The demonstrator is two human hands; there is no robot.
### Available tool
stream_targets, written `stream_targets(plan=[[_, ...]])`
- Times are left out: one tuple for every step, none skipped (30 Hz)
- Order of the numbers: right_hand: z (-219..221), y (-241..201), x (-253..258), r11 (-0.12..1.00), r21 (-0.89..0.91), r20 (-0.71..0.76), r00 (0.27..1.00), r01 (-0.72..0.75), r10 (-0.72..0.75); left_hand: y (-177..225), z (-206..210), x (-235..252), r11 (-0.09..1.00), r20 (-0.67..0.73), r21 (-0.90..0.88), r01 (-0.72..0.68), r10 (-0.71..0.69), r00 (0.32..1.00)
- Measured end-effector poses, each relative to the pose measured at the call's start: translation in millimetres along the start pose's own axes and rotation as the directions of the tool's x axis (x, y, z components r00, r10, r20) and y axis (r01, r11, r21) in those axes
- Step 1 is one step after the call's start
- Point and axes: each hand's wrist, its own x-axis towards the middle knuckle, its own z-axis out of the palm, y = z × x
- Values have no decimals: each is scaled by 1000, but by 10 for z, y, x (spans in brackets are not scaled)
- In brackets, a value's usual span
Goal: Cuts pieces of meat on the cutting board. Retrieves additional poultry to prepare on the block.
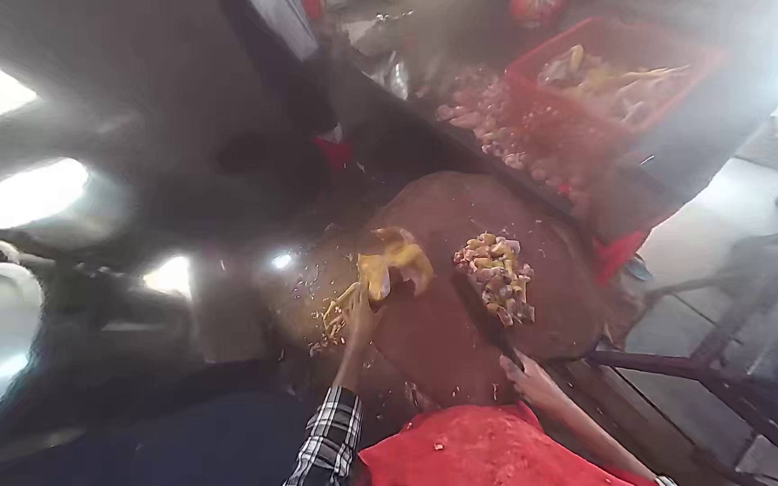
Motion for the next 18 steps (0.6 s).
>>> stream_targets(plan=[[141, 22, 16, 998, -40, 57, 997, -49, 51, -153, 40, 7, 1000, -3, 16, -7, 7, 1000], [272, 49, 39, 994, -87, 75, 995, -67, 73, -261, 57, 36, 999, -19, 37, -19, 19, 1000], [383, 81, 49, 990, -124, 54, 996, -67, 74, -324, 52, 72, 997, -72, 68, -40, 45, 996], [442, 101, 62, 986, -155, 24, 997, -67, 71, -353, 22, 124, 993, -144, 105, -58, 73, 987], [460, 79, 84, 981, -180, -2, 997, -72, 73, -358, -40, 198, 990, -183, 129, -54, 77, 980], [460, 36, 88, 978, -189, -18, 996, -89, 87, -361, -90, 270, 988, -196, 150, -46, 76, 978], [447, -17, 87, 974, -197, -24, 994, -108, 106, -373, -111, 339, 985, -172, 166, -45, 74, 982], [429, -69, 116, 970, -210, -30, 993, -120, 116, -383, -127, 430, 984, -145, 166, -57, 82, 986], [419, -121, 147, 970, -211, -38, 992, -122, 117, -402, -144, 518, 985, -103, 152, -81, 97, 990], [426, -154, 175, 973, -199, -44, 993, -116, 110, -444, -147, 590, 986, -47, 135, -101, 108, 993], [441, -177, 204, 978, -182, -43, 995, -101, 94, -482, -160, 644, 988, 25, 108, -106, 104, 994], [462, -209, 230, 985, -157, -42, 997, -72, 66, -499, -207, 660, 990, 93, 101, -102, 92, 991], [493, -264, 244, 992, -124, -40, 999, -33, 29, -474, -295, 620, 986, 141, 134, -99, 80, 987], [503, -346, 260, 996, -86, -26, 999, 25, -27, -372, -417, 517, 983, 175, 161, -89, 60, 983], [501, -454, 286, 994, -40, -13, 995, 102, -103, -243, -528, 367, 982, 203, 174, -68, 32, 979], [493, -577, 300, 984, 1, -2, 984, 179, -179, -127, -602, 174, 985, 239, 164, -46, 5, 971], [473, -732, 276, 968, 33, 4, 968, 250, -250, -46, -632, -53, 990, 274, 140, -25, -14, 962], [437, -928, 220, 942, 57, 7, 943, 332, -333, 8, -645, -288, 994, 312, 109, -7, -28, 950]])
